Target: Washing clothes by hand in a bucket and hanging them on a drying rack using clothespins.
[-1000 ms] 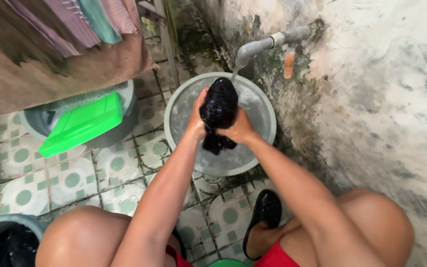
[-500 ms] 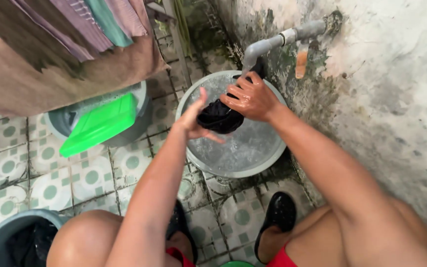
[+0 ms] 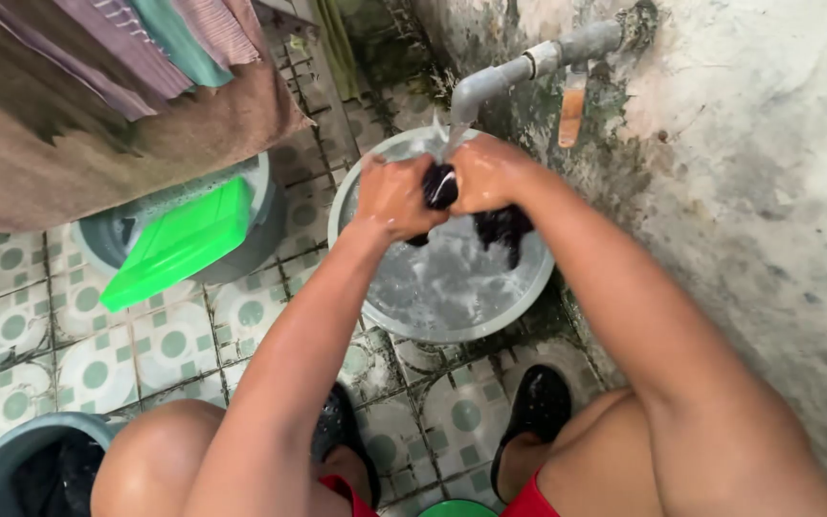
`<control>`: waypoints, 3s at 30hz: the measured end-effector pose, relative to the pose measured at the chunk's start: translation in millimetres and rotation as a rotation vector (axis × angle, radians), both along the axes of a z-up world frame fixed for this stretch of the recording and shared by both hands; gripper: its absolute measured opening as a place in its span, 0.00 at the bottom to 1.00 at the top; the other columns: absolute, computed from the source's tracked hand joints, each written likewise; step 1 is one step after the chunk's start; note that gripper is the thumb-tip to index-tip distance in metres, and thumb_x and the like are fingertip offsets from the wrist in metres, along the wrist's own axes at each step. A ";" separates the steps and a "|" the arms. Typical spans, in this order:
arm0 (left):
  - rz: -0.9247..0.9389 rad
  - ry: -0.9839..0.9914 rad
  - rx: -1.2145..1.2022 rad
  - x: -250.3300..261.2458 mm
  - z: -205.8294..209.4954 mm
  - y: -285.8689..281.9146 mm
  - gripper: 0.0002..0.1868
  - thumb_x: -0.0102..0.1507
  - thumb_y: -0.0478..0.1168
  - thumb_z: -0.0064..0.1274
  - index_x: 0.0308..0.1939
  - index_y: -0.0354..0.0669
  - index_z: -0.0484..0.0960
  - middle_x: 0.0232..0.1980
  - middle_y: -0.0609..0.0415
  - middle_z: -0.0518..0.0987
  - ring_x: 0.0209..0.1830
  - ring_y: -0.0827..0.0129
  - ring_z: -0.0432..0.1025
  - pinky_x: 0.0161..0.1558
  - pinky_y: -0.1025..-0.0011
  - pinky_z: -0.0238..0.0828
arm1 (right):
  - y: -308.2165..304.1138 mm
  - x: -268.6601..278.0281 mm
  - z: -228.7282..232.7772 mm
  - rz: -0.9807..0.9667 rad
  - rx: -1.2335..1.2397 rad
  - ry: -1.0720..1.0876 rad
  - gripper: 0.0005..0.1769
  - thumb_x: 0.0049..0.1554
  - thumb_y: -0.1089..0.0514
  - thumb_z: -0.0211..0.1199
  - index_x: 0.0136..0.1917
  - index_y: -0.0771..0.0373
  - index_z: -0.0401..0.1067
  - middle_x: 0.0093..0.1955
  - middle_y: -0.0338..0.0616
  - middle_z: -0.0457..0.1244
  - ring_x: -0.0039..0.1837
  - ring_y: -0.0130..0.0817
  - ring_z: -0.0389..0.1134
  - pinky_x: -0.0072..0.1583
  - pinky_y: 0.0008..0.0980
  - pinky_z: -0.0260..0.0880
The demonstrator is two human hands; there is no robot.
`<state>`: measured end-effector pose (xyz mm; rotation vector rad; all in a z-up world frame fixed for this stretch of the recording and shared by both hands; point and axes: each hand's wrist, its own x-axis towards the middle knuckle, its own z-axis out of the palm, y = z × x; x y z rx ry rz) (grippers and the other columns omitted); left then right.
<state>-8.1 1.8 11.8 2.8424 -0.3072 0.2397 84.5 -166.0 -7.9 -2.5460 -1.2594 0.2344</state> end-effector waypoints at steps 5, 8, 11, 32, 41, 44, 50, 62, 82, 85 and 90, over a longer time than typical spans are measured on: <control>0.092 -0.213 -0.290 -13.3 -67.3 27.0 0.29 0.42 0.48 0.69 0.46 0.44 0.83 0.42 0.45 0.84 0.46 0.45 0.76 0.53 0.51 0.65 | -15.5 7.0 -41.2 -0.081 0.339 0.497 0.32 0.41 0.42 0.80 0.50 0.66 0.77 0.45 0.49 0.71 0.47 0.37 0.72 0.51 0.41 0.72; 0.143 -0.169 -0.762 -19.7 -91.2 19.0 0.28 0.47 0.46 0.67 0.49 0.42 0.82 0.44 0.48 0.84 0.46 0.54 0.77 0.53 0.58 0.69 | -5.4 3.8 -83.9 -0.011 0.921 0.794 0.33 0.48 0.46 0.79 0.61 0.64 0.72 0.53 0.42 0.69 0.55 0.32 0.69 0.58 0.38 0.70; 0.139 -0.100 -1.241 -10.0 -122.1 10.4 0.24 0.52 0.43 0.63 0.51 0.40 0.80 0.46 0.53 0.84 0.47 0.63 0.78 0.54 0.66 0.72 | 8.7 -18.4 -99.2 -0.088 1.374 1.065 0.37 0.53 0.46 0.78 0.68 0.67 0.69 0.59 0.44 0.68 0.61 0.35 0.69 0.64 0.37 0.70; -0.124 0.687 -1.376 10.1 -87.4 30.9 0.49 0.55 0.53 0.64 0.76 0.52 0.57 0.73 0.46 0.69 0.73 0.57 0.67 0.68 0.59 0.59 | -19.7 -29.3 -42.1 0.085 0.298 -0.792 0.39 0.48 0.59 0.70 0.72 0.55 0.66 0.70 0.44 0.64 0.67 0.40 0.64 0.65 0.41 0.68; 0.100 0.223 -0.319 6.1 -40.1 -18.5 0.42 0.46 0.49 0.71 0.60 0.40 0.71 0.50 0.37 0.83 0.51 0.44 0.77 0.53 0.56 0.74 | -5.0 -17.0 -41.0 0.030 -0.022 -0.709 0.28 0.49 0.52 0.70 0.61 0.64 0.73 0.56 0.46 0.68 0.63 0.47 0.66 0.48 0.43 0.73; 0.199 0.242 -0.141 5.7 -29.5 -23.0 0.39 0.50 0.50 0.68 0.60 0.39 0.69 0.48 0.35 0.82 0.50 0.40 0.76 0.51 0.52 0.74 | 5.1 -22.5 -22.3 -0.092 -0.175 -0.418 0.29 0.42 0.51 0.72 0.56 0.62 0.74 0.56 0.48 0.69 0.63 0.48 0.67 0.50 0.48 0.74; 0.082 0.066 0.073 15.3 -47.6 -15.1 0.35 0.52 0.49 0.67 0.57 0.39 0.70 0.49 0.39 0.82 0.48 0.44 0.78 0.47 0.51 0.75 | -15.0 -3.1 -20.0 -0.088 -0.027 -0.164 0.29 0.43 0.50 0.71 0.56 0.65 0.72 0.61 0.56 0.66 0.68 0.55 0.65 0.64 0.54 0.68; -0.143 0.028 -1.345 30.0 -118.0 57.2 0.76 0.38 0.59 0.80 0.81 0.56 0.45 0.73 0.38 0.68 0.70 0.48 0.70 0.68 0.53 0.70 | 7.6 1.9 -47.9 -0.093 0.319 -0.363 0.26 0.56 0.50 0.64 0.66 0.61 0.70 0.63 0.52 0.63 0.62 0.53 0.68 0.64 0.50 0.71; 0.158 0.101 -0.092 14.5 -50.4 -15.8 0.36 0.46 0.53 0.66 0.55 0.44 0.77 0.37 0.39 0.84 0.36 0.43 0.79 0.42 0.54 0.78 | -13.2 -23.2 -11.8 -0.178 -0.154 -0.378 0.27 0.45 0.52 0.69 0.57 0.60 0.69 0.51 0.51 0.69 0.51 0.51 0.73 0.46 0.50 0.74; 0.168 0.041 -0.037 2.8 -51.1 -3.6 0.34 0.44 0.54 0.69 0.52 0.49 0.80 0.38 0.43 0.84 0.38 0.44 0.79 0.43 0.54 0.76 | -7.8 -32.7 -3.4 -0.155 -0.108 -0.342 0.28 0.44 0.52 0.70 0.57 0.61 0.69 0.50 0.53 0.69 0.52 0.54 0.73 0.49 0.51 0.73; 0.132 -0.172 -0.108 -20.8 -53.0 27.3 0.30 0.43 0.50 0.71 0.45 0.47 0.79 0.42 0.50 0.84 0.43 0.48 0.78 0.43 0.54 0.74 | 2.9 -46.7 14.5 -0.021 0.396 -0.056 0.48 0.32 0.57 0.78 0.65 0.66 0.64 0.60 0.61 0.64 0.58 0.64 0.65 0.54 0.53 0.66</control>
